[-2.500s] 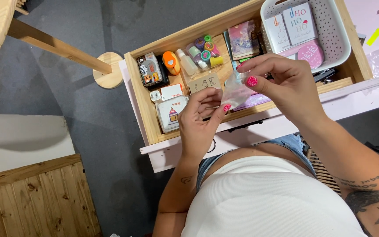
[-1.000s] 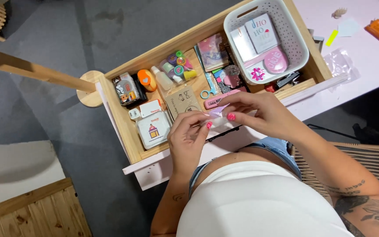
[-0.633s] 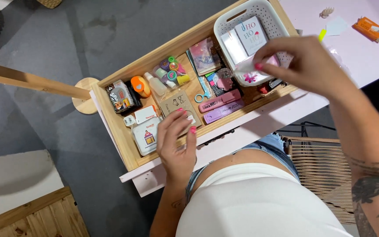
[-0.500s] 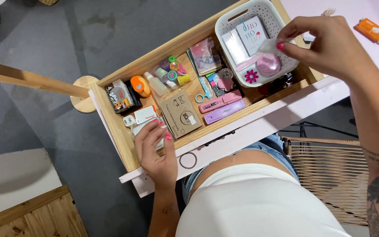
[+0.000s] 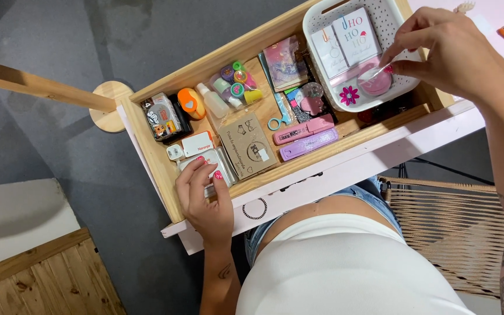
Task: The person organizes a wooden drawer by placing various items into it, including a small white box, a pink flower-shaped object, and a small orange box. They also handle a clear plastic bag and a small white object before closing the drawer.
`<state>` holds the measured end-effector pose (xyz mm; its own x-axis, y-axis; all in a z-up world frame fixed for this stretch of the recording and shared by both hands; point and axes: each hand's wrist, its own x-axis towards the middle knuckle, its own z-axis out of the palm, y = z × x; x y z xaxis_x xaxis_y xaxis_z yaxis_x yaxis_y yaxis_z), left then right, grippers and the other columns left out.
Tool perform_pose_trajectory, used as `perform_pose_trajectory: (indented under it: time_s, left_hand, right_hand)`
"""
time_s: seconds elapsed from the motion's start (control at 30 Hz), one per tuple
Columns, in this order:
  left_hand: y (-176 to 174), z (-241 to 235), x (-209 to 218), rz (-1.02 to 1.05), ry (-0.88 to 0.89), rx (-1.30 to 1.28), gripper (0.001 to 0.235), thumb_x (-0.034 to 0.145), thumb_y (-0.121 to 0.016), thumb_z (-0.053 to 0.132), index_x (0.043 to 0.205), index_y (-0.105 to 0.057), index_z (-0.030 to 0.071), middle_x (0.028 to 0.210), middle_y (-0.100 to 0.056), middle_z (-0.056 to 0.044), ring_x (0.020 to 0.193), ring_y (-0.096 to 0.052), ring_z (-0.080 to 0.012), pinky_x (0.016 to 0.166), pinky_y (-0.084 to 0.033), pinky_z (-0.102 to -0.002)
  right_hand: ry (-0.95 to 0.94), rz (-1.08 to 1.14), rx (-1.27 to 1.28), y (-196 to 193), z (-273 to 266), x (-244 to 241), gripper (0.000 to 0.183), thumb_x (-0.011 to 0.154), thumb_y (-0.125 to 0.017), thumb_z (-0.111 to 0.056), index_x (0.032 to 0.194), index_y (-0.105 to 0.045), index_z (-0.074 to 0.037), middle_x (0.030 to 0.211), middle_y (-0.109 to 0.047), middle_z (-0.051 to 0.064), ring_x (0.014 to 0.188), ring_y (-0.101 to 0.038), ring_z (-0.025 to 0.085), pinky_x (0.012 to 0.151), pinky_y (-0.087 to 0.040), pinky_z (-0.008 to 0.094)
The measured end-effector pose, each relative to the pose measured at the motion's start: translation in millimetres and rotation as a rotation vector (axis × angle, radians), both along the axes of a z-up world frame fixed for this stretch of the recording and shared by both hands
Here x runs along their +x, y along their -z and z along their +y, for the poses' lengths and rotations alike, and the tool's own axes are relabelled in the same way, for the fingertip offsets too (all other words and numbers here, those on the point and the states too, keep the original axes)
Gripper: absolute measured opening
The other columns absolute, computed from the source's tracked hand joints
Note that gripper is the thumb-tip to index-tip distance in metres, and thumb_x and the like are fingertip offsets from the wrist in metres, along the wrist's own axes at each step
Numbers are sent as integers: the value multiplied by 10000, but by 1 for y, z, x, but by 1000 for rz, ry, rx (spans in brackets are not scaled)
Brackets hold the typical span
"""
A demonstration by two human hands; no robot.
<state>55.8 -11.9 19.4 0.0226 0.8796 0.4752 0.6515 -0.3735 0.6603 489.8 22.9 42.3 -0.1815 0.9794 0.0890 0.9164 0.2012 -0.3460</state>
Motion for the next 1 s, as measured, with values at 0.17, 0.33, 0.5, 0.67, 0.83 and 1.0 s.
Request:
perform_pose_trajectory:
  time_s: [0.17,0.33,0.5,0.67,0.83,1.0]
  left_hand:
    - [4,1,5,26,27,7,191,920,-622,-72,1075,-708,-1,1187,-621,-180,1069,-660,-320,878,-612,-423]
    - [7,1,3,48,-3,-24,172,947,-612,15,1082,-718,27,1203,-621,-158,1075,-656,-302,874,-607,-421]
    - [3,0,5,42,6,-28,184,932,-618,-23,1086,-699,37,1200,-621,-157,1097,-645,-308,856,-610,-419]
    - [4,1,5,57,13,-23,179,937,-624,-20,1089,-699,38,1201,-624,-153,1104,-644,-303,851,-616,-411]
    - [5,2,4,11,27,-11,217,922,-601,-68,1119,-680,-27,1249,-560,-200,1139,-648,-329,958,-610,-426]
    - [7,1,3,11,20,-7,225,926,-592,-58,1130,-683,-33,1258,-553,-202,1138,-649,-334,948,-613,-422]
  right_hand:
    - [14,-14,-80,-12,-9,4,203,904,-836,-72,1101,-805,-109,1053,-704,72,852,-657,233,735,-503,379]
    - [117,98,-159,-45,-38,3,142,925,-820,-107,1038,-803,-192,1058,-623,38,611,-500,150,548,-372,285]
    - [74,117,-107,-14,-65,-14,189,881,-833,-64,1042,-805,-159,959,-648,48,754,-576,167,610,-449,289]
    - [-24,54,-12,15,-69,-52,145,878,-809,-156,1022,-797,-170,968,-687,7,810,-658,188,634,-530,335]
    - [-67,-367,104,33,-70,-57,238,954,-708,-404,1163,-774,-312,1061,-730,-155,840,-694,126,474,-482,302]
    - [-40,-493,-49,7,-68,-62,312,977,-589,-459,1259,-709,-399,1077,-734,-204,868,-725,95,457,-523,292]
